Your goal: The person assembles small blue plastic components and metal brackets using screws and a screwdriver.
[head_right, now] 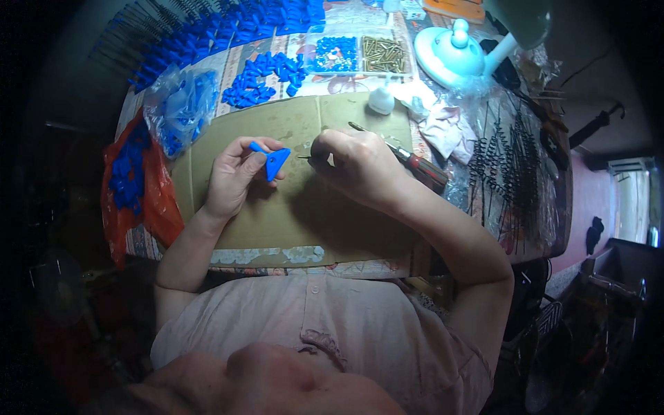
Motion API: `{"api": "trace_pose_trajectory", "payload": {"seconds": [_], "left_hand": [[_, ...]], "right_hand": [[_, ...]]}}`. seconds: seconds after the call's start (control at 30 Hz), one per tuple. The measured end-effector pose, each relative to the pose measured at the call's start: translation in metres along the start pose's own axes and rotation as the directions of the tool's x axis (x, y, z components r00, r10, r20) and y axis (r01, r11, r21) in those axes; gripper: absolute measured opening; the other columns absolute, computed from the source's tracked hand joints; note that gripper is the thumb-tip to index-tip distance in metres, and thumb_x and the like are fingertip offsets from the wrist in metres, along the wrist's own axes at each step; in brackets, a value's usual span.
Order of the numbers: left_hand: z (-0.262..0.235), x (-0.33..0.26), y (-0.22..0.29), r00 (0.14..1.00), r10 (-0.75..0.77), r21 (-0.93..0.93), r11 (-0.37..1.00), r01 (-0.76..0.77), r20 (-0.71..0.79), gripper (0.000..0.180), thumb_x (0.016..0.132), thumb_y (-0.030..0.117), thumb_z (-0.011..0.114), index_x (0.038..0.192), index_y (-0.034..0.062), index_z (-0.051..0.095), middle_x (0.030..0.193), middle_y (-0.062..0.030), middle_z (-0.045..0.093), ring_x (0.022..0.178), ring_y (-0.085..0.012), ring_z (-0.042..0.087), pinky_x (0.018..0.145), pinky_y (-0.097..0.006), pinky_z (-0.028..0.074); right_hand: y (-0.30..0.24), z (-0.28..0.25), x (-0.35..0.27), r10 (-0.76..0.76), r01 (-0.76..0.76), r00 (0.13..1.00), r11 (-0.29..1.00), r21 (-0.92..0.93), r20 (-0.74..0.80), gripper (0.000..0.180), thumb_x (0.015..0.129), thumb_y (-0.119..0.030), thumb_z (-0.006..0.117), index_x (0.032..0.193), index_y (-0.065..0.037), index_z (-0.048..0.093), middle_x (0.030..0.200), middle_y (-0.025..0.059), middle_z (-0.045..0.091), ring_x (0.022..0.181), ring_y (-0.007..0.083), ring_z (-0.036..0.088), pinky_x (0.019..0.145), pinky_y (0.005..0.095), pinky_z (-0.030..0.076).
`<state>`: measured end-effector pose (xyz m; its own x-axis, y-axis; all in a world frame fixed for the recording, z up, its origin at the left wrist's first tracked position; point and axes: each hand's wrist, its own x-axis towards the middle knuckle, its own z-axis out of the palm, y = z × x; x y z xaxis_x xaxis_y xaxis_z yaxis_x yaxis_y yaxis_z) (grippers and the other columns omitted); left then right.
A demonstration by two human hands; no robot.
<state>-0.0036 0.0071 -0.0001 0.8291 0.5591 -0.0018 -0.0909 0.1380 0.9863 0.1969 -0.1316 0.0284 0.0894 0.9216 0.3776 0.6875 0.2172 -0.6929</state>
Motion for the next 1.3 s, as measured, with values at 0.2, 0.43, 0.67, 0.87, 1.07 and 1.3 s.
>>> {"api": "trace_pose_trajectory", "payload": {"seconds": [0.2,0.43,0.67,0.87,1.07,1.3], "left_hand": [[0.000,-0.001,-0.004,0.999,-0.019,-0.038,0.999,0.021,0.050,0.022,0.097,0.018,0.056,0.110,0.0004,0.056,0.111,-0.0132,0.062,0.080,-0.0174,0.067,0.067,-0.028,0.056],[0.005,-0.005,-0.005,0.987,0.152,0.101,0.982,-0.157,0.056,0.015,0.094,0.011,0.060,0.107,0.0021,0.058,0.114,-0.0132,0.059,0.093,-0.0150,0.062,0.079,-0.027,0.053],[0.008,-0.007,-0.005,0.932,0.339,0.387,0.848,-0.360,0.126,0.016,0.088,0.000,0.064,0.104,0.0006,0.059,0.119,-0.0121,0.053,0.089,-0.0103,0.061,0.074,-0.022,0.053],[0.017,-0.008,-0.004,0.950,0.301,0.319,0.895,-0.311,0.081,0.016,0.087,-0.002,0.064,0.102,0.0005,0.060,0.120,-0.0117,0.051,0.089,-0.0102,0.060,0.075,-0.022,0.053],[0.019,-0.010,-0.001,0.951,0.301,0.337,0.890,-0.307,0.072,0.021,0.088,-0.002,0.063,0.109,-0.0003,0.060,0.122,-0.0112,0.049,0.091,-0.0118,0.060,0.078,-0.024,0.054],[0.021,-0.012,0.003,0.938,0.320,0.477,0.809,-0.345,0.135,0.022,0.089,-0.001,0.063,0.110,0.0003,0.061,0.122,-0.0120,0.047,0.097,-0.0146,0.060,0.077,-0.025,0.056]], "right_hand": [[-0.008,0.009,-0.001,-0.096,0.095,0.995,0.993,0.064,0.002,0.009,0.079,-0.005,0.070,0.084,-0.007,0.063,0.064,0.0058,0.057,0.050,0.0141,0.056,0.046,0.0287,0.043],[-0.010,0.011,-0.001,-0.049,0.048,0.998,0.998,0.028,0.047,0.008,0.079,-0.010,0.067,0.081,-0.008,0.060,0.074,0.0092,0.065,0.066,0.0276,0.065,0.056,0.0384,0.050],[-0.004,0.017,-0.004,-0.074,0.076,0.996,0.997,-0.028,0.044,0.009,0.079,-0.013,0.065,0.081,-0.008,0.059,0.073,0.0109,0.062,0.066,0.0304,0.064,0.056,0.0424,0.050],[-0.004,0.017,-0.005,-0.157,0.158,0.987,0.979,-0.132,0.017,0.014,0.078,-0.013,0.065,0.077,-0.007,0.054,0.069,0.0112,0.058,0.061,0.0328,0.061,0.053,0.0432,0.049],[0.001,0.023,-0.007,-0.270,0.279,0.960,0.907,-0.314,0.072,0.012,0.076,-0.013,0.060,0.081,-0.007,0.051,0.074,0.0107,0.059,0.064,0.0271,0.064,0.054,0.0395,0.051],[0.004,0.025,-0.010,-0.273,0.271,0.962,0.923,-0.274,0.031,0.017,0.077,-0.016,0.065,0.084,-0.007,0.052,0.071,0.0080,0.055,0.062,0.0255,0.060,0.056,0.0377,0.048]]}}
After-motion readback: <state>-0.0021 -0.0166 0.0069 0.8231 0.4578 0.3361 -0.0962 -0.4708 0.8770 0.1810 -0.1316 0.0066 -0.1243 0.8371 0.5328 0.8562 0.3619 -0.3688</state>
